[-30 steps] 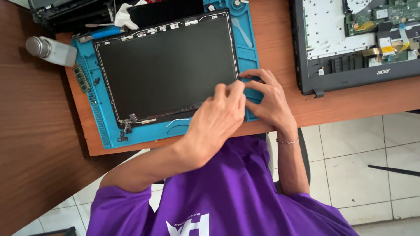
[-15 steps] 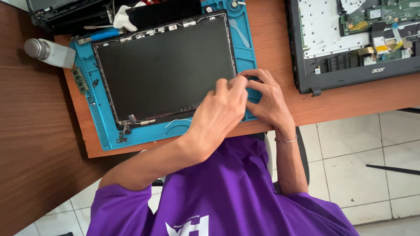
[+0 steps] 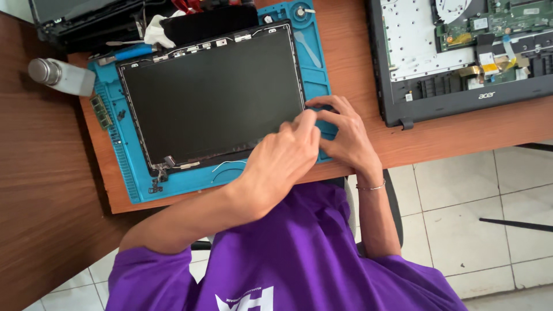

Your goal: The person uses a screwdriver to fasten screws into the corners of a laptop screen panel. They then attach a black plastic bezel frame around the screen, aligning it and pressing it into place. Finally, they connect a ribbon cable to the screen assembly.

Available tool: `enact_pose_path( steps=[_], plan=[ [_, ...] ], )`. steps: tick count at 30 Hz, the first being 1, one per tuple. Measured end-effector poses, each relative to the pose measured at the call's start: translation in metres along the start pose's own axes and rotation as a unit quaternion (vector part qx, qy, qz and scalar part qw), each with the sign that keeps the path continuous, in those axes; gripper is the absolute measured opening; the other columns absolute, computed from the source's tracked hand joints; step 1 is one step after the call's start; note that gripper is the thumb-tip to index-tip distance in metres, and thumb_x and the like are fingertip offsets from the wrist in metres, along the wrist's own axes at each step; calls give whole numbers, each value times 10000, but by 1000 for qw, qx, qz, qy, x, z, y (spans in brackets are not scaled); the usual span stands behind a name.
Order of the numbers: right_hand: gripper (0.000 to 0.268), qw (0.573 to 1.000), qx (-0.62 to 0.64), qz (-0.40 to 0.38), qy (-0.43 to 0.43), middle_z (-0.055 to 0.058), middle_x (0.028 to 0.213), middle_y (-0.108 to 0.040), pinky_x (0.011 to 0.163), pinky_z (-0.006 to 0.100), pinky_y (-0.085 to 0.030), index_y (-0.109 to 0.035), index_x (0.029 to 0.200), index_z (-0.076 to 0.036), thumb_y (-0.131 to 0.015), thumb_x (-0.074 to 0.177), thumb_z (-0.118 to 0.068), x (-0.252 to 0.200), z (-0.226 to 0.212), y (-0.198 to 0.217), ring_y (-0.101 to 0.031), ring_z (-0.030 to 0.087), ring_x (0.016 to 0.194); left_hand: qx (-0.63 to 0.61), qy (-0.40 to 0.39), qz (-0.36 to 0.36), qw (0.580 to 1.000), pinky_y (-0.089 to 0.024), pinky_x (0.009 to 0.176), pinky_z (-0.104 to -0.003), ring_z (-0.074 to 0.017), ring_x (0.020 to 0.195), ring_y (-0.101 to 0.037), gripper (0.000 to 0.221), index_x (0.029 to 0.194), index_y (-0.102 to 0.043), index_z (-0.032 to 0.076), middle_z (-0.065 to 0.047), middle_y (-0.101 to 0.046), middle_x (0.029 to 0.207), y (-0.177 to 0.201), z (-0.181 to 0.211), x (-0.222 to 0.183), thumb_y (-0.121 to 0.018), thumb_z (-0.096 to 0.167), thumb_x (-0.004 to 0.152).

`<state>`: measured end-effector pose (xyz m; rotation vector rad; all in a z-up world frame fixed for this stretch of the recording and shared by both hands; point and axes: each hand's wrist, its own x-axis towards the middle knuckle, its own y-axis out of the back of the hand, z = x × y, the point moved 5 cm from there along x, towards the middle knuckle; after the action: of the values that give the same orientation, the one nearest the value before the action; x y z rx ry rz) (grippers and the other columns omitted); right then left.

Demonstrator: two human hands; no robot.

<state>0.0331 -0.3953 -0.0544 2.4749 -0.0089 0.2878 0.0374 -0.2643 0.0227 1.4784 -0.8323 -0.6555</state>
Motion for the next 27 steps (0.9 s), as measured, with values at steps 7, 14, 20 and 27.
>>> enact_pose_path(
  steps=[7, 14, 20, 27],
  plan=[
    [296, 1000, 19, -11, 6, 42, 1280, -677, 1033, 404, -494, -776, 1046, -93, -795, 756, -41, 0, -4, 4, -609, 277, 1190, 78, 13, -51, 996, -570, 535, -198, -101, 728, -652, 110, 891, -668, -26, -84, -560, 989, -6, 9, -2, -678, 67, 833],
    [368, 1000, 12, -10, 7, 44, 1289, -681, 1053, 401, -496, -764, 1078, -65, -747, 717, 4, 1, -2, 3, -613, 276, 1219, 0, -35, 10, 999, -591, 572, -243, -149, 808, -667, 126, 882, -661, 25, -81, -570, 987, -1, 2, 7, -686, 101, 784],
    [288, 1000, 24, -17, -1, 53, 1279, -674, 1023, 407, -494, -772, 1044, -74, -800, 758, -48, 2, -6, 4, -606, 284, 1179, 59, 49, -84, 993, -583, 527, -223, -126, 718, -655, 94, 901, -671, -7, -87, -574, 925, -12, 2, 1, -685, 71, 850],
    [340, 1000, 8, -20, -9, 32, 1291, -682, 1045, 405, -496, -790, 1061, -102, -768, 731, -20, 1, -1, 2, -614, 270, 1202, 36, -52, 17, 998, -597, 611, -244, -158, 851, -661, 91, 847, -685, 50, -60, -586, 932, -5, 1, 4, -686, 120, 788]
  ],
)
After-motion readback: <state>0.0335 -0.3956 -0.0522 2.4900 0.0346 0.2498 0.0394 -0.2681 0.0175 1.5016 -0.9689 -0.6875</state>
